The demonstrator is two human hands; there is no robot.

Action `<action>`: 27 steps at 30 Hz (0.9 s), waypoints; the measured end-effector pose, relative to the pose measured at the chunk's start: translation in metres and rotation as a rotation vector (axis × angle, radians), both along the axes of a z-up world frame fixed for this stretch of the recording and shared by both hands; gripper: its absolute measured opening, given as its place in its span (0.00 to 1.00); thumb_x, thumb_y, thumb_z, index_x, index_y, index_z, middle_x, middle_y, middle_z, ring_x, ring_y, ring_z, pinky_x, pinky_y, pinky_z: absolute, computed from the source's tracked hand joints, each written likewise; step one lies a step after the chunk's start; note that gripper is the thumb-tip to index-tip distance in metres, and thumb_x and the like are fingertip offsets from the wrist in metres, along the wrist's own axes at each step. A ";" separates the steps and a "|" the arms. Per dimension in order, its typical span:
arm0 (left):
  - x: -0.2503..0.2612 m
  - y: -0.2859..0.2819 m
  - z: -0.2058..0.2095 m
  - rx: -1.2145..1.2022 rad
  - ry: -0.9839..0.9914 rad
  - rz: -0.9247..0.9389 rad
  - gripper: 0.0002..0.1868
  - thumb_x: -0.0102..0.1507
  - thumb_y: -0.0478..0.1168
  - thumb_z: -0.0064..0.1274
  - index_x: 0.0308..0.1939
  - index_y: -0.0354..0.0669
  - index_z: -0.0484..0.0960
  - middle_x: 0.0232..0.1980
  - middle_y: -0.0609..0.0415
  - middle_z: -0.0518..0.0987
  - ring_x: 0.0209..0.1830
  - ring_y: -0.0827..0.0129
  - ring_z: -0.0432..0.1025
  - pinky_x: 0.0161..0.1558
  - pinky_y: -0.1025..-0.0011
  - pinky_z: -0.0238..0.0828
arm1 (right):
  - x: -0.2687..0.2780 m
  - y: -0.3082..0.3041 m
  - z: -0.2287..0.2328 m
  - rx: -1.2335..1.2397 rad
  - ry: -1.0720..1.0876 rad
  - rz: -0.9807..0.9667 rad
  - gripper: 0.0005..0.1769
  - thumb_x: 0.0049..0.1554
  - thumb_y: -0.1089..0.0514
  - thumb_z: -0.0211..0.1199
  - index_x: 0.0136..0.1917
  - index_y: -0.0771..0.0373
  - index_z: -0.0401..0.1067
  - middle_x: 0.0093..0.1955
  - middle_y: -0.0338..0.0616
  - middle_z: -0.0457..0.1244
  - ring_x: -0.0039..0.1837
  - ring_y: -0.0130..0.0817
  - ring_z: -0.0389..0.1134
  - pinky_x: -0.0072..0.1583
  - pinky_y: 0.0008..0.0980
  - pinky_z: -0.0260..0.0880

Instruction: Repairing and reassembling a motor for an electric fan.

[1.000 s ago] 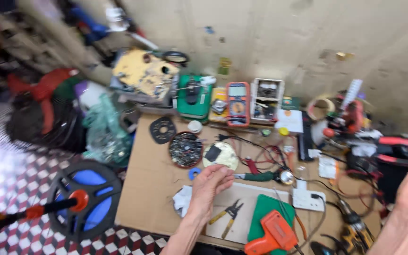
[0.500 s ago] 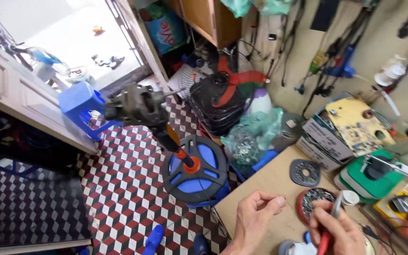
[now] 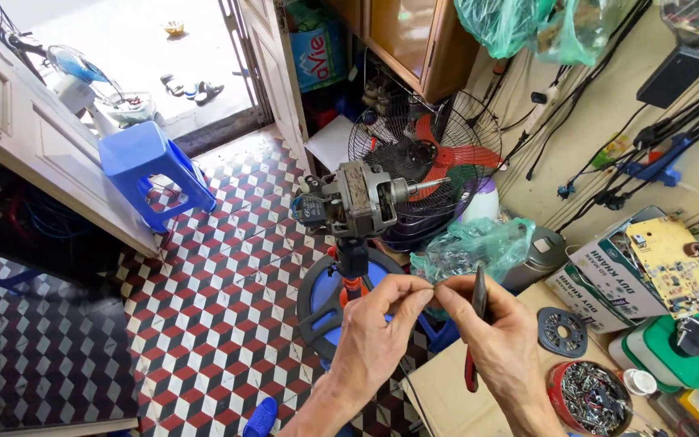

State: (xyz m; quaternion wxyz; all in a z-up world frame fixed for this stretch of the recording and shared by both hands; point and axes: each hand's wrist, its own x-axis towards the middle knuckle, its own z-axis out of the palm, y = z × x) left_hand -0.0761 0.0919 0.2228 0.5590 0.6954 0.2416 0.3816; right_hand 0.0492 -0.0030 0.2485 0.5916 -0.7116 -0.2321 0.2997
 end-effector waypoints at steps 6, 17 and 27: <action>-0.001 0.013 0.041 0.267 0.074 0.008 0.08 0.67 0.38 0.56 0.46 0.36 0.81 0.35 0.51 0.85 0.31 0.71 0.81 0.33 0.73 0.76 | 0.012 0.007 0.030 -0.050 -0.117 0.077 0.11 0.55 0.55 0.66 0.47 0.65 0.79 0.23 0.37 0.57 0.18 0.25 0.53 0.19 0.30 0.49; 0.014 0.053 0.079 0.647 0.173 -0.130 0.08 0.68 0.40 0.55 0.45 0.39 0.80 0.35 0.49 0.84 0.33 0.60 0.82 0.34 0.66 0.77 | 0.022 0.020 0.025 0.135 -0.278 0.121 0.09 0.56 0.59 0.66 0.49 0.64 0.78 0.32 0.36 0.65 0.22 0.18 0.56 0.22 0.25 0.53; 0.032 0.117 0.091 0.923 0.168 -0.297 0.08 0.68 0.41 0.51 0.45 0.42 0.82 0.35 0.49 0.83 0.33 0.58 0.80 0.37 0.62 0.76 | 0.015 0.052 0.013 0.190 -0.426 -0.152 0.05 0.59 0.60 0.67 0.46 0.66 0.77 0.31 0.36 0.63 0.25 0.18 0.57 0.27 0.23 0.54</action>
